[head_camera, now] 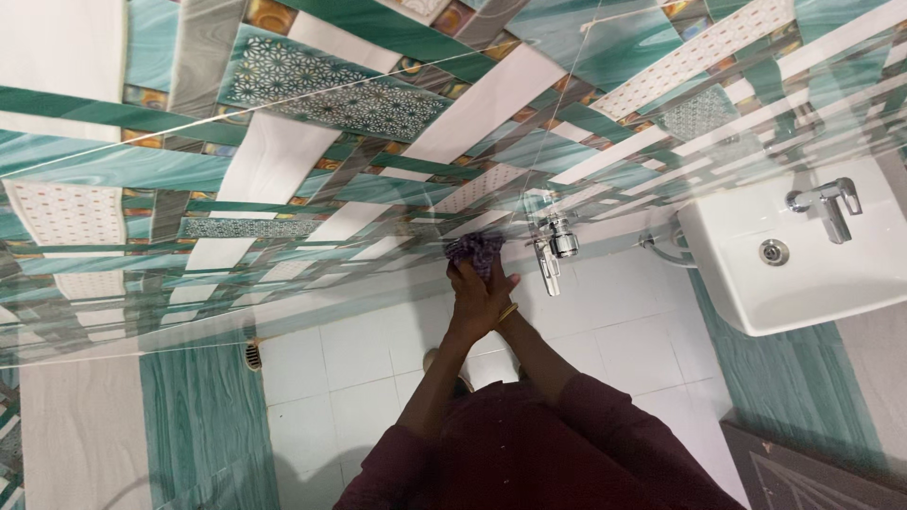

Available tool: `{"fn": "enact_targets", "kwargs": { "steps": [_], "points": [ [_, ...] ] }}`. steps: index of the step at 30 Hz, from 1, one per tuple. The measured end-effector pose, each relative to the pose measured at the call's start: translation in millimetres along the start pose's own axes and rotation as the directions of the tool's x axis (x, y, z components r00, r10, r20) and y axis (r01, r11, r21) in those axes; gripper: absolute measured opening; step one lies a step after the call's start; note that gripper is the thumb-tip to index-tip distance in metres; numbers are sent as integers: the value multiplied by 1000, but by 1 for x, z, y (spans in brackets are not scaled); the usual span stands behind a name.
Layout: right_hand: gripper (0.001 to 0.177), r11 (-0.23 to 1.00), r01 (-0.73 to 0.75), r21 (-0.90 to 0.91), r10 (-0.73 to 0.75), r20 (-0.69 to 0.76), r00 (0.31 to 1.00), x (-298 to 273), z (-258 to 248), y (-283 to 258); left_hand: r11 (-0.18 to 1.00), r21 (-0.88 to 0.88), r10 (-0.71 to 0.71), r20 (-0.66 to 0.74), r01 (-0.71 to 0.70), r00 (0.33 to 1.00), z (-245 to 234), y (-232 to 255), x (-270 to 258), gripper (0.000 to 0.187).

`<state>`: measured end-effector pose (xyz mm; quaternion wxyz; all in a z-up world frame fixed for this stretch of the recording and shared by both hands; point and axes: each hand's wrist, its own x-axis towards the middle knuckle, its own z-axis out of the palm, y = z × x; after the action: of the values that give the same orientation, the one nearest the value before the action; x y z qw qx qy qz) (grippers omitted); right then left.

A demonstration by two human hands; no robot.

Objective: The person cleans a bathroom faucet using a cloth, wiping around the handles and the spout.

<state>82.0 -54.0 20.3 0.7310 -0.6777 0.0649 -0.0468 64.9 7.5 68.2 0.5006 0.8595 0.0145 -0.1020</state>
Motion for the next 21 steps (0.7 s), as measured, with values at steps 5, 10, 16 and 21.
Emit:
{"fn": "enact_targets", "kwargs": {
  "steps": [5, 10, 16, 21],
  "points": [
    [47, 938, -189, 289, 166, 101, 981, 0, 0, -6, 998, 55, -27, -17, 27, 999, -11, 14, 1, 92],
    [47, 917, 302, -260, -304, 34, 952, 0, -16, -44, 506, -861, -152, -28, 53, 988, -2, -18, 1, 84],
    [45, 730, 254, -635, -154, 210, 966, 2, -47, -86, 70, -971, -168, 215, 230, 962, 22, -25, -37, 75],
    [39, 884, 113, -453, -114, 24, 993, -24, -93, -116, 410, -810, -231, 353, 420, 907, 57, 2, -37, 79]
  ]
}}
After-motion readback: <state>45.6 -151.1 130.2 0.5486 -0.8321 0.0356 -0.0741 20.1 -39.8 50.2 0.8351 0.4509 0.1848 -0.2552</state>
